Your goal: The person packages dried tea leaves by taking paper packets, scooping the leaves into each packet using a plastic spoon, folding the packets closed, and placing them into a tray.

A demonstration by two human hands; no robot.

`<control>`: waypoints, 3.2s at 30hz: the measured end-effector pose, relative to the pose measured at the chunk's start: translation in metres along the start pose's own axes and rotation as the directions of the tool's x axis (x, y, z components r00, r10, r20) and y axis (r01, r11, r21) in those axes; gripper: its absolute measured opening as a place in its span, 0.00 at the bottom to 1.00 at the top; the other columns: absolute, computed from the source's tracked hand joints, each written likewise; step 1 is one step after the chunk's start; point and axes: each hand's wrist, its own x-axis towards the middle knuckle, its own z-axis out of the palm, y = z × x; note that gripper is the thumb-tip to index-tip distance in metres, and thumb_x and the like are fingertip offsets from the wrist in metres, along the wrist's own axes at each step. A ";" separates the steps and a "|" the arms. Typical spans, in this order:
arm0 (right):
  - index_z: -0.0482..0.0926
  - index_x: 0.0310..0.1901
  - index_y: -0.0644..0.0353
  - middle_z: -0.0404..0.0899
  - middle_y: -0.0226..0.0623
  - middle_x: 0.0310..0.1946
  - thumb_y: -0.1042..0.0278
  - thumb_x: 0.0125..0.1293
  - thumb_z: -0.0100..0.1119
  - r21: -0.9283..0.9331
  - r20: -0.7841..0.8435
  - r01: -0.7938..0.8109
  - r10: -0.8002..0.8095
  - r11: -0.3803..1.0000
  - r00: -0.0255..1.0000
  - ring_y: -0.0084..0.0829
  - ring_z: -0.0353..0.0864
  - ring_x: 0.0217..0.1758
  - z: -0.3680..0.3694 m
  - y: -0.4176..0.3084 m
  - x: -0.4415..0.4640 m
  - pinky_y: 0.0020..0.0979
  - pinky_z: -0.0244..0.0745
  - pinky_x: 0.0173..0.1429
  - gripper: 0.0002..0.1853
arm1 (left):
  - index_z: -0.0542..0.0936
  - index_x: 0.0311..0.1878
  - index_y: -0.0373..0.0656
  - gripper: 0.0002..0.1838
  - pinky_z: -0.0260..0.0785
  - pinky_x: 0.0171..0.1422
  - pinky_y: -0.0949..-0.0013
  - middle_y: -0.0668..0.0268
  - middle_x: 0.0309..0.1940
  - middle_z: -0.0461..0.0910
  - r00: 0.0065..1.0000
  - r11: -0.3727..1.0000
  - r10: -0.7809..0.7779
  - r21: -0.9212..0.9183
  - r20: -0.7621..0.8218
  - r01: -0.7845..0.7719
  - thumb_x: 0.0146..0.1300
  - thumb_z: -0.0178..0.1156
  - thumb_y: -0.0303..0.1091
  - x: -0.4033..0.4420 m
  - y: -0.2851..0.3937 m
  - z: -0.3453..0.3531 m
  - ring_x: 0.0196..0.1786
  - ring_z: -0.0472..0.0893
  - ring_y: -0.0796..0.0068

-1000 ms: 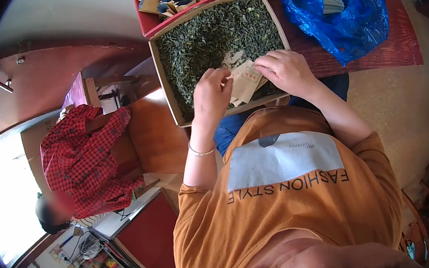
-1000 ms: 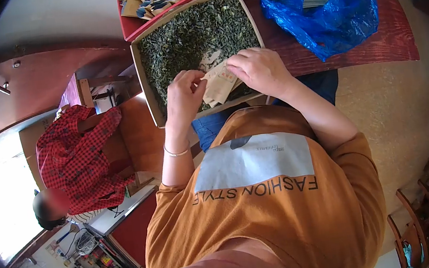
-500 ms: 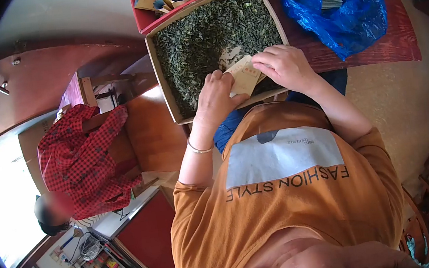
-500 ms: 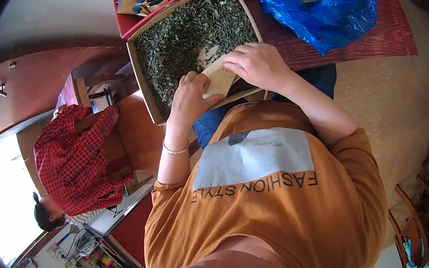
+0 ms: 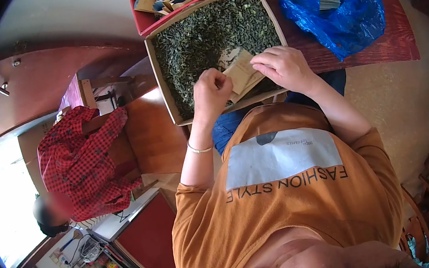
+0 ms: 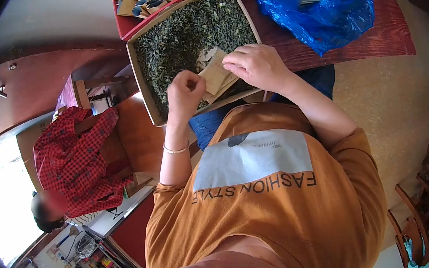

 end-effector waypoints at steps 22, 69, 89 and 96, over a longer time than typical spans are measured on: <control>0.86 0.41 0.56 0.86 0.36 0.34 0.68 0.65 0.70 -0.017 -0.011 0.020 -0.020 1.000 1.000 0.41 0.86 0.37 0.000 -0.002 0.001 0.40 0.80 0.40 0.05 | 0.82 0.58 0.39 0.22 0.76 0.44 0.75 0.66 0.43 0.84 0.961 0.956 0.185 -0.264 0.205 -0.128 0.61 0.74 0.28 0.035 0.034 0.003 0.40 0.82 0.81; 0.86 0.52 0.64 0.83 0.29 0.31 0.65 0.80 0.58 0.437 -0.193 -0.246 0.357 0.865 0.914 0.13 0.76 0.30 -0.032 -0.038 0.049 0.19 0.70 0.33 0.12 | 0.80 0.63 0.43 0.37 0.76 0.50 0.62 0.60 0.46 0.79 0.937 0.947 0.255 -0.136 -0.239 -0.293 0.46 0.83 0.31 0.043 0.001 0.003 0.46 0.80 0.61; 0.87 0.52 0.64 0.83 0.29 0.30 0.65 0.79 0.59 0.391 -0.182 -0.248 0.338 0.886 0.923 0.14 0.76 0.28 -0.025 -0.037 0.049 0.19 0.70 0.32 0.12 | 0.79 0.62 0.45 0.37 0.72 0.64 0.54 0.57 0.53 0.79 0.914 0.950 0.309 0.041 -0.262 -0.309 0.43 0.81 0.30 0.041 0.007 0.006 0.57 0.76 0.52; 0.84 0.48 0.64 0.80 0.29 0.27 0.63 0.80 0.57 0.550 0.058 -0.441 0.494 0.710 0.868 0.15 0.75 0.26 -0.002 -0.028 0.048 0.19 0.70 0.31 0.12 | 0.79 0.62 0.45 0.36 0.72 0.63 0.54 0.58 0.51 0.79 0.899 0.932 0.362 0.070 -0.247 -0.356 0.45 0.79 0.29 0.042 0.009 0.010 0.55 0.77 0.52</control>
